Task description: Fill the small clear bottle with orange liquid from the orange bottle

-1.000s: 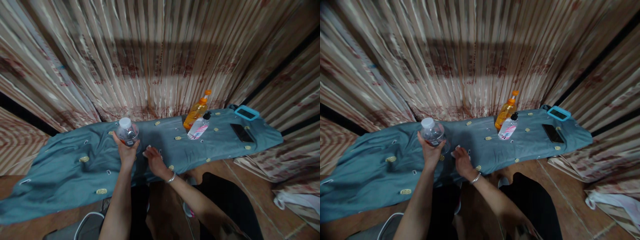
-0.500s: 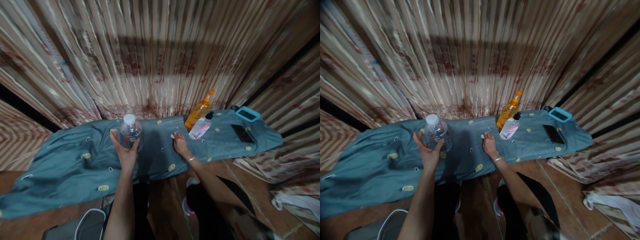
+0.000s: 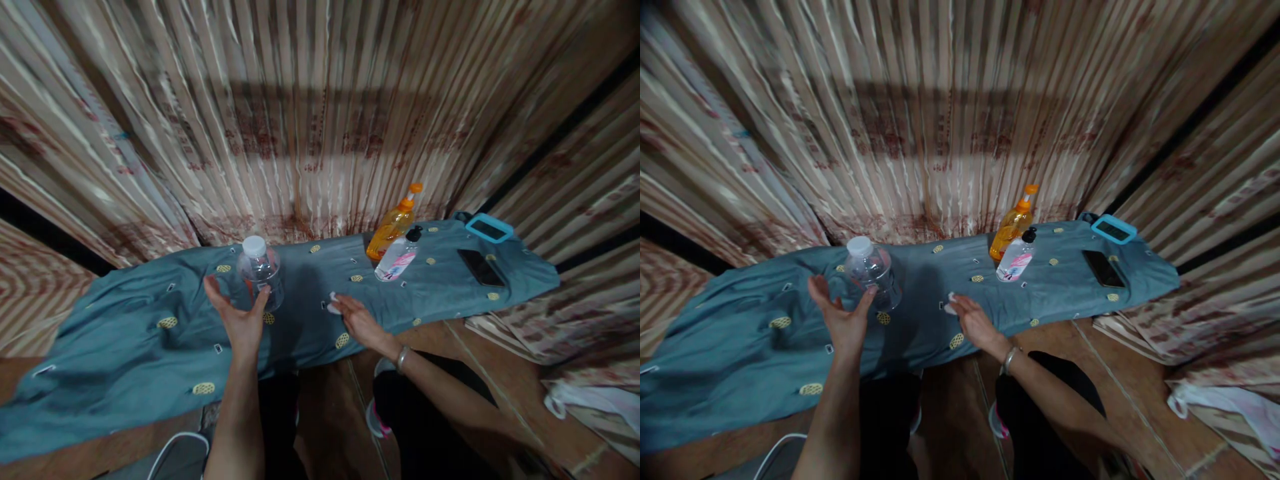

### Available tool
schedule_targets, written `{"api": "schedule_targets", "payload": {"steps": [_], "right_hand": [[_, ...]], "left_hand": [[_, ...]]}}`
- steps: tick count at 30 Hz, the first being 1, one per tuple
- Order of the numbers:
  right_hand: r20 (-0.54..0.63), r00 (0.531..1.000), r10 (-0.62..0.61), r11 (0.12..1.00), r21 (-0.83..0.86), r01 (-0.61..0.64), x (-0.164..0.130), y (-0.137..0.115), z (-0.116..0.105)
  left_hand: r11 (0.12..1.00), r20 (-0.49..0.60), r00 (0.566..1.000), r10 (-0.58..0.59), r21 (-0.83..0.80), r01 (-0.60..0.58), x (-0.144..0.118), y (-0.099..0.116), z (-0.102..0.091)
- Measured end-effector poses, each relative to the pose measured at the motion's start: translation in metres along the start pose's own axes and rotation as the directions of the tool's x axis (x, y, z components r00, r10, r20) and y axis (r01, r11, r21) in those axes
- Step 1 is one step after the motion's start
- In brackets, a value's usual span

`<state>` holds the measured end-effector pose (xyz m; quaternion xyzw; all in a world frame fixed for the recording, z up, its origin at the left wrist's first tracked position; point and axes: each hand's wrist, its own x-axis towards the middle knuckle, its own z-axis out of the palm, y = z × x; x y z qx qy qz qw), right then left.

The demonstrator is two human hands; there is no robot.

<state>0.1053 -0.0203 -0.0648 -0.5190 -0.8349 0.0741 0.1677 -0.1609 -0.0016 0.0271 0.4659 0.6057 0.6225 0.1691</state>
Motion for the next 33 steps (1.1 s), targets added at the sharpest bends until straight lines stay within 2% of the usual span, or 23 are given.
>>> {"api": "schedule_targets", "payload": {"steps": [2,5,7,9,11,13,16,18,20,22,24,25,26,27,28,29,30,31,32,33], "right_hand": [[-0.051,0.981,0.187,0.979,-0.077,-0.19,0.013,0.031,-0.013],[-0.143,0.928,0.345,0.928,-0.092,-0.36,0.054,0.059,-0.021],[-0.182,0.893,0.413,0.899,-0.078,-0.431,0.084,0.059,-0.017],[-0.195,0.878,0.438,0.888,-0.058,-0.456,0.11,0.043,-0.006],[-0.175,0.897,0.405,0.909,-0.033,-0.416,0.128,0.014,0.008],[-0.133,0.942,0.309,0.95,0.004,-0.311,0.132,-0.019,0.023],[-0.087,0.986,0.142,0.987,0.087,-0.135,0.112,-0.058,0.038],[-0.08,0.995,0.067,0.985,0.166,-0.053,0.085,-0.067,0.04],[-0.083,0.996,0.029,0.969,0.247,-0.008,0.053,-0.065,0.034],[-0.102,0.994,0.043,0.953,0.304,-0.01,0.025,-0.057,0.02],[-0.166,0.971,0.172,0.892,0.446,-0.081,0.003,-0.054,0.003],[-0.205,0.942,0.264,0.832,0.542,-0.116,-0.006,-0.056,-0.005],[-0.233,0.907,0.35,0.764,0.631,-0.133,-0.012,-0.06,-0.011],[-0.25,0.877,0.411,0.708,0.694,-0.134,-0.017,-0.067,-0.015],[-0.259,0.864,0.433,0.683,0.72,-0.127,-0.02,-0.075,-0.017],[-0.265,0.868,0.421,0.696,0.707,-0.122,-0.022,-0.082,-0.017],[-0.267,0.878,0.398,0.724,0.679,-0.122,-0.022,-0.088,-0.017],[-0.267,0.885,0.382,0.75,0.648,-0.129,-0.022,-0.091,-0.015],[-0.273,0.882,0.383,0.766,0.628,-0.137,-0.02,-0.09,-0.014],[-0.283,0.871,0.401,0.763,0.629,-0.146,-0.019,-0.086,-0.014]], "left_hand": [[1.0,0.002,1.0,0.024,0.008,-0.024,-0.003,0.0,-0.003],[0.994,0.009,0.996,0.089,0.062,-0.09,-0.009,0.001,-0.006],[0.982,0.018,0.988,0.153,0.112,-0.154,-0.012,0.004,-0.006],[0.96,0.026,0.973,0.229,0.16,-0.23,-0.014,0.011,-0.006],[0.926,0.035,0.947,0.319,0.204,-0.319,-0.018,0.02,-0.006],[0.882,0.069,0.91,0.409,0.225,-0.414,-0.025,0.031,-0.004],[0.825,0.163,0.837,0.522,0.153,-0.544,-0.046,0.04,0.007],[0.84,0.266,0.815,0.515,0.033,-0.542,-0.063,0.038,0.02],[0.921,0.368,0.846,0.386,-0.103,-0.376,-0.079,0.031,0.036],[0.981,0.442,0.887,0.133,-0.187,-0.054,-0.091,0.021,0.053],[0.927,0.455,0.874,-0.173,-0.225,0.3,-0.098,0.014,0.066],[0.852,0.456,0.833,-0.313,-0.254,0.458,-0.101,0.013,0.072],[0.748,0.486,0.762,-0.429,-0.281,0.601,-0.103,0.013,0.076],[0.626,0.542,0.669,-0.508,-0.301,0.719,-0.106,0.015,0.08],[0.497,0.617,0.565,-0.548,-0.304,0.813,-0.108,0.018,0.082],[0.375,0.696,0.463,-0.548,-0.291,0.88,-0.112,0.021,0.084],[0.276,0.766,0.38,-0.519,-0.271,0.922,-0.115,0.025,0.085],[0.211,0.816,0.331,-0.474,-0.26,0.942,-0.119,0.028,0.085],[0.18,0.843,0.318,-0.435,-0.264,0.948,-0.122,0.032,0.085],[0.181,0.854,0.331,-0.402,-0.281,0.943,-0.126,0.036,0.085]]}}
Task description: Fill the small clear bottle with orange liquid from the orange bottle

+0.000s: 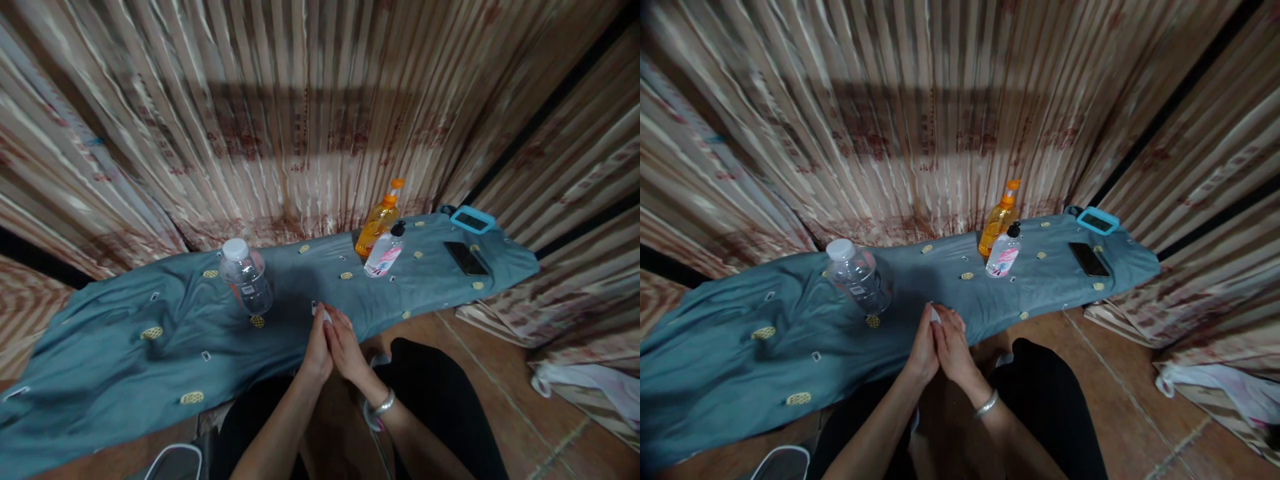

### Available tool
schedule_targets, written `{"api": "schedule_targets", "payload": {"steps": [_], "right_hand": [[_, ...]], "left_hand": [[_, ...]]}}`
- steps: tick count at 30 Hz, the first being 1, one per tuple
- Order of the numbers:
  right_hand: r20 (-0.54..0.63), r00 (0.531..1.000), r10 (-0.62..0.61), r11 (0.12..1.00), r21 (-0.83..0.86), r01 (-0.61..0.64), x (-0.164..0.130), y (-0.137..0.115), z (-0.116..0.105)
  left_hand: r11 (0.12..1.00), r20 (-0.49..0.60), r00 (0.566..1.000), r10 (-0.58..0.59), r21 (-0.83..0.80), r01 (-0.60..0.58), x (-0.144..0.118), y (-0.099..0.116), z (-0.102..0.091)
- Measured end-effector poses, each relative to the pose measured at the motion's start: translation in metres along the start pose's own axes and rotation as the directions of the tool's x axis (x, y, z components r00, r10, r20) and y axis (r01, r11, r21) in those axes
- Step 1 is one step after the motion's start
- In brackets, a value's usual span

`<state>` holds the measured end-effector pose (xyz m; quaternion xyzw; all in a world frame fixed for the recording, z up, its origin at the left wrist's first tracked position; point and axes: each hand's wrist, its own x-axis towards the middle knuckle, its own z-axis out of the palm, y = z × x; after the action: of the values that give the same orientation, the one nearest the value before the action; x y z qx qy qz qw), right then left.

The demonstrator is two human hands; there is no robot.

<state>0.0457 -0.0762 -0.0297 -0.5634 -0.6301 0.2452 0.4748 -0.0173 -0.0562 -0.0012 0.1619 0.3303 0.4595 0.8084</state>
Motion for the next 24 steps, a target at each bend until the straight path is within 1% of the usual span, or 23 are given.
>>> {"api": "schedule_targets", "payload": {"steps": [1,3,6,7,8,9,11,12,13,14,15,16,17,18,19,20,21,22,23,24], "right_hand": [[-0.032,0.999,0.035,0.999,0.033,-0.034,0.005,0.005,-0.004],[-0.097,0.981,0.167,0.975,0.163,-0.15,0.019,0.019,-0.017],[-0.154,0.923,0.352,0.901,0.323,-0.29,0.035,0.038,-0.04],[-0.136,0.908,0.396,0.864,0.39,-0.318,0.036,0.04,-0.045],[-0.073,0.897,0.436,0.8,0.488,-0.348,0.034,0.04,-0.048],[0.028,0.882,0.471,0.689,0.613,-0.387,0.031,0.037,-0.05],[0.249,0.842,0.479,0.365,0.815,-0.449,0.019,0.028,-0.047],[0.317,0.826,0.466,0.223,0.861,-0.456,0.012,0.023,-0.045],[0.34,0.816,0.467,0.143,0.882,-0.449,0.006,0.019,-0.044],[0.336,0.81,0.481,0.117,0.891,-0.44,0.002,0.017,-0.044],[0.32,0.805,0.5,0.139,0.888,-0.439,-0.001,0.018,-0.046],[0.297,0.802,0.518,0.203,0.869,-0.452,-0.001,0.023,-0.05],[0.256,0.807,0.532,0.305,0.832,-0.465,0.002,0.03,-0.056],[0.188,0.822,0.537,0.445,0.765,-0.465,0.007,0.04,-0.064],[0.085,0.847,0.525,0.619,0.645,-0.449,0.015,0.051,-0.072],[-0.031,0.873,0.487,0.775,0.476,-0.416,0.023,0.062,-0.079],[-0.143,0.895,0.422,0.887,0.269,-0.375,0.032,0.071,-0.082],[-0.219,0.908,0.356,0.934,0.094,-0.344,0.041,0.079,-0.081],[-0.261,0.919,0.296,0.947,-0.046,-0.319,0.048,0.082,-0.075],[-0.257,0.932,0.256,0.947,-0.13,-0.295,0.053,0.082,-0.062]], "left_hand": [[0.999,0.026,0.999,0.032,0.013,-0.033,-0.003,-0.002,0.003],[0.992,0.072,0.993,0.091,0.086,-0.097,-0.011,-0.006,0.01],[0.951,0.184,0.979,0.09,0.275,-0.139,-0.019,-0.007,0.017],[0.935,0.211,0.974,0.08,0.323,-0.147,-0.019,-0.007,0.018],[0.926,0.219,0.973,0.071,0.347,-0.146,-0.019,-0.007,0.019],[0.927,0.205,0.977,0.066,0.35,-0.136,-0.016,-0.006,0.019],[0.942,0.138,0.988,0.072,0.317,-0.112,-0.008,-0.003,0.017],[0.941,0.107,0.99,0.088,0.316,-0.118,-0.003,-0.001,0.014],[0.928,0.096,0.987,0.126,0.339,-0.151,0.003,0.001,0.011],[0.899,0.1,0.978,0.181,0.386,-0.206,0.008,0.004,0.008],[0.853,0.101,0.962,0.253,0.446,-0.272,0.012,0.008,0.004],[0.785,0.098,0.938,0.331,0.523,-0.332,0.016,0.012,-0.001],[0.699,0.085,0.897,0.433,0.597,-0.394,0.018,0.016,-0.005],[0.624,0.087,0.858,0.506,0.65,-0.434,0.019,0.021,-0.01],[0.56,0.108,0.83,0.547,0.69,-0.458,0.02,0.025,-0.014],[0.51,0.126,0.804,0.582,0.713,-0.481,0.02,0.029,-0.018],[0.47,0.145,0.781,0.608,0.727,-0.501,0.02,0.033,-0.021],[0.439,0.156,0.76,0.63,0.736,-0.515,0.019,0.037,-0.023],[0.426,0.154,0.747,0.647,0.74,-0.521,0.019,0.04,-0.024],[0.425,0.143,0.74,0.657,0.74,-0.521,0.02,0.042,-0.024]]}}
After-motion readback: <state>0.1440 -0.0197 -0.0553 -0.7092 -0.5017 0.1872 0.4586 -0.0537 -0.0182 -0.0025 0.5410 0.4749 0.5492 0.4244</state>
